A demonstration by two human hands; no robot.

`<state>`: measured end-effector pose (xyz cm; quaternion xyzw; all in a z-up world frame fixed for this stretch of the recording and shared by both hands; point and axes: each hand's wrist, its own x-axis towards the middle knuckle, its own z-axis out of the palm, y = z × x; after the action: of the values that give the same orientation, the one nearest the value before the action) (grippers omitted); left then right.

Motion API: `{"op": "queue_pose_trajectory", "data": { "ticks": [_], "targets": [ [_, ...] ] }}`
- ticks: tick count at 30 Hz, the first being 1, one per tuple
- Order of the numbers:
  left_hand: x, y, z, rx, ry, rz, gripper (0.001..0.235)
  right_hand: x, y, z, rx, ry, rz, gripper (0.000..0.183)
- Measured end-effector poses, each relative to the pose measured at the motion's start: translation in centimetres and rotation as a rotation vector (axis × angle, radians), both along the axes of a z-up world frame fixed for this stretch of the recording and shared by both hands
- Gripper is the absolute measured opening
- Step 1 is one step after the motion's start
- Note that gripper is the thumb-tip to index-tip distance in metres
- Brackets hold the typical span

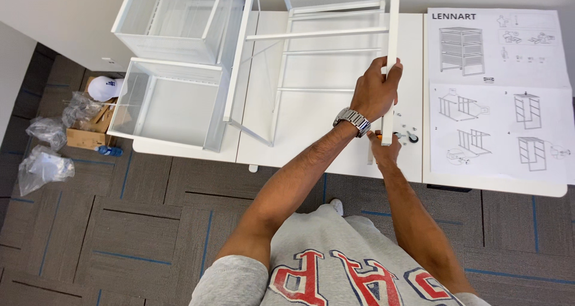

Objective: The person assembles a white metal mesh shelving unit on a table. They use a screwdriver to attach vertical and horizontal bars to the frame, following an instruction sheet labeled LENNART. The person secures multiple joints and positions the assembled frame upright.

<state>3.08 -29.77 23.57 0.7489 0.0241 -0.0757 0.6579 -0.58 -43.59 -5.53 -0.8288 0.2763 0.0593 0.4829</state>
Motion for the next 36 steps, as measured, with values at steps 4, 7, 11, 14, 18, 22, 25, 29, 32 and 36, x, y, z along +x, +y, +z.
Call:
{"op": "queue_pose_trajectory", "data": {
  "ticks": [4, 7, 11, 14, 18, 22, 25, 29, 32, 36],
  "targets": [
    [0.1, -1.4, -1.1, -0.002, -0.031, 0.027, 0.062, 0.2, -0.1, -1.1, 0.049, -0.016, -0.129, 0.045],
    [0.4, -2.4, -2.0, 0.013, -0.036, 0.031, 0.059, 0.8, -0.1, -2.5, 0.052, 0.009, -0.139, 0.042],
    [0.4, -2.9, -2.6, 0.013, -0.033, 0.030, 0.057, 0.4, -0.1, -3.2, 0.075, 0.001, -0.070, 0.032],
    [0.4, -3.5, -3.0, 0.017, 0.023, 0.016, 0.060, -0.9, -0.1, 0.6, 0.079, 0.071, -0.060, 0.030],
    [0.2, -4.1, -3.5, -0.014, 0.012, 0.040, 0.057, -1.1, 0.2, 1.9, 0.095, 0.083, -0.048, 0.033],
    [0.5, -4.4, -3.4, -0.031, 0.022, 0.050, 0.057, 0.0, -1.9, -1.8, 0.116, 0.069, -0.044, 0.034],
    [0.9, -4.6, -4.1, -0.033, 0.029, 0.055, 0.057, 0.8, -3.1, -0.4, 0.176, 0.009, -0.023, 0.021],
    [0.0, -4.2, -3.4, -0.035, 0.032, 0.010, 0.061, 0.2, -3.5, 7.8, 0.444, -0.078, -0.090, 0.013],
    [1.1, -3.7, -5.9, -0.023, 0.029, -0.040, 0.062, 2.2, -5.0, 9.6, 0.430, -0.213, -0.068, 0.020],
    [-0.9, -2.2, -4.0, -0.004, 0.077, -0.026, 0.069, -0.1, -2.1, 22.5, 0.559, -0.239, -0.140, 0.014]
  ]
}}
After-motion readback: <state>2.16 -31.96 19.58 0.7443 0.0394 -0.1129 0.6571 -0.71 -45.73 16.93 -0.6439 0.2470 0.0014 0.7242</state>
